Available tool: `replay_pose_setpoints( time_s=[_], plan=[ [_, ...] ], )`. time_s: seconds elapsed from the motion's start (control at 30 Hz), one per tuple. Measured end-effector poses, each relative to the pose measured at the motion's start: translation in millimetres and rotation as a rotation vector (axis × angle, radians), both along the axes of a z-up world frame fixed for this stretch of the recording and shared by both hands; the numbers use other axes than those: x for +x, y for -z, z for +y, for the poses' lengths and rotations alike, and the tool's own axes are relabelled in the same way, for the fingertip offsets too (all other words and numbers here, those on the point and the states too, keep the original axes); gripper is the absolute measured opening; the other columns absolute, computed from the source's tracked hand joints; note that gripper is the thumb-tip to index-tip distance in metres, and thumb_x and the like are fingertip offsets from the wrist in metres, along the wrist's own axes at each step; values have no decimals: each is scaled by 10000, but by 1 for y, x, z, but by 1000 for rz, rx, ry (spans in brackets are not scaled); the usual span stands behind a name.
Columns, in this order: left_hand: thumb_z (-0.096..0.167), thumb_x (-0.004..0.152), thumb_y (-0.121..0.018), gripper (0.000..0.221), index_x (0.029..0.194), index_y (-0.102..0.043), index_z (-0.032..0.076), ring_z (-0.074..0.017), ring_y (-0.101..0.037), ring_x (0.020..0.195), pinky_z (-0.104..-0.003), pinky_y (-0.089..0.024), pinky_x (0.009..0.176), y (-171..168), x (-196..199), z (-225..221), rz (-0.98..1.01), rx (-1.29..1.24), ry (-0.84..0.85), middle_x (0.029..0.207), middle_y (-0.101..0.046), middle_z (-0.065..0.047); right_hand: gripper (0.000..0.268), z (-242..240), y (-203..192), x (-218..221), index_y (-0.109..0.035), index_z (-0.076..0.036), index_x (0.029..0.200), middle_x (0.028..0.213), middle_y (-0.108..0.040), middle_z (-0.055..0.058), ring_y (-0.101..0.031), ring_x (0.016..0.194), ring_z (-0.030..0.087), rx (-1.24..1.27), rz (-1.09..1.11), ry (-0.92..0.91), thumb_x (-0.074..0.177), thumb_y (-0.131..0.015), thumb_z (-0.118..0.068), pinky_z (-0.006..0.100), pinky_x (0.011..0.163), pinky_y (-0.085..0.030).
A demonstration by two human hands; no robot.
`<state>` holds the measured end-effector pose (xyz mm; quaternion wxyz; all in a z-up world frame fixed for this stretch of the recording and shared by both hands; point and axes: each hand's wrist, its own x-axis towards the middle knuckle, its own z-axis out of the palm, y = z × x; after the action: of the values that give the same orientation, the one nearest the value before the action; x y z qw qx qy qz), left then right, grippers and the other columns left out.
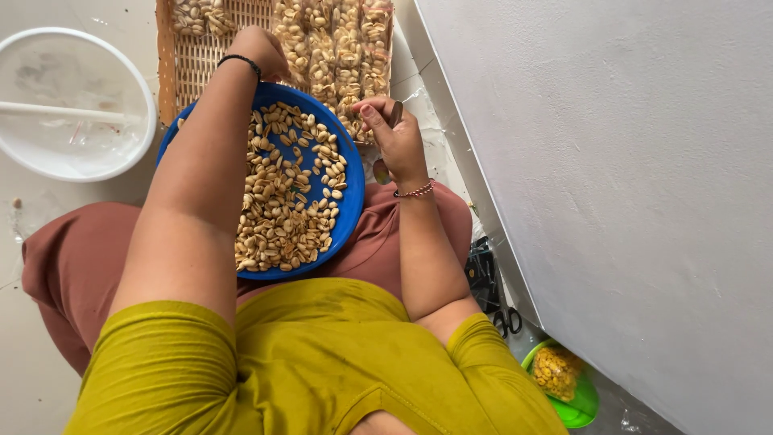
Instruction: Sort and inspect nuts from a basket into a bowl by hand and using a spoon
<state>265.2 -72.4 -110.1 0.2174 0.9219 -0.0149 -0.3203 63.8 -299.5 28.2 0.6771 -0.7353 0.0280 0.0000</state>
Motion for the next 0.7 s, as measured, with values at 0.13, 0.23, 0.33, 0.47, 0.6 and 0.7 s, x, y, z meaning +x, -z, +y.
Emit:
replay_pose_setpoints(
  time_s=[0.13, 0.23, 0.33, 0.47, 0.6, 0.7],
  plan=[
    [174, 844, -759, 172, 685, -700, 144, -163, -543, 592, -318, -508, 515, 31, 15, -6, -27, 190, 197, 661, -615, -22, 216, 1, 6, 1, -740, -95, 1052, 1024, -715, 15, -627, 819, 98, 29, 15, -20, 1016, -636, -280, 233, 799, -540],
    [247, 938, -695, 471, 509, -516, 170, -165, -450, 470, -300, -435, 471, 33, 17, -10, -43, 260, 322, 525, -501, -4, 239, 1, 7, 2, -741, -86, 1047, 1031, -707, 24, -616, 805, 102, 35, 38, -12, 1009, -639, -299, 235, 789, -530],
    [403, 966, -740, 350, 747, -784, 133, -179, -601, 599, -323, -518, 534, 23, 13, -11, 21, 245, 296, 685, -701, -34, 222, 1, 8, 2, -743, -94, 1054, 1014, -703, 7, -617, 824, 102, 38, 47, -33, 1015, -636, -285, 230, 803, -526],
    [205, 924, -807, 166, 926, -781, 42, -203, -704, 744, -348, -614, 664, -18, -1, -12, 132, -17, 23, 884, -759, -100, 208, 1, 8, 2, -740, -102, 1052, 1049, -716, 17, -634, 854, 118, 45, 36, -67, 1021, -629, -275, 237, 817, -546],
    [66, 866, -834, 108, 928, -747, 50, -245, -724, 810, -357, -659, 694, -18, -2, -11, 144, -191, -141, 931, -731, -141, 197, 1, 10, 2, -741, -86, 1048, 1019, -716, 17, -621, 833, 105, 73, 62, -57, 1016, -638, -251, 229, 805, -543],
    [65, 862, -836, 144, 967, -739, 48, -252, -732, 814, -379, -658, 713, -16, 1, -11, 146, -192, -141, 941, -738, -150, 193, 2, 9, 3, -743, -90, 1043, 1018, -725, 20, -626, 831, 111, 58, 39, -75, 1020, -632, -246, 233, 799, -543]
  ],
)
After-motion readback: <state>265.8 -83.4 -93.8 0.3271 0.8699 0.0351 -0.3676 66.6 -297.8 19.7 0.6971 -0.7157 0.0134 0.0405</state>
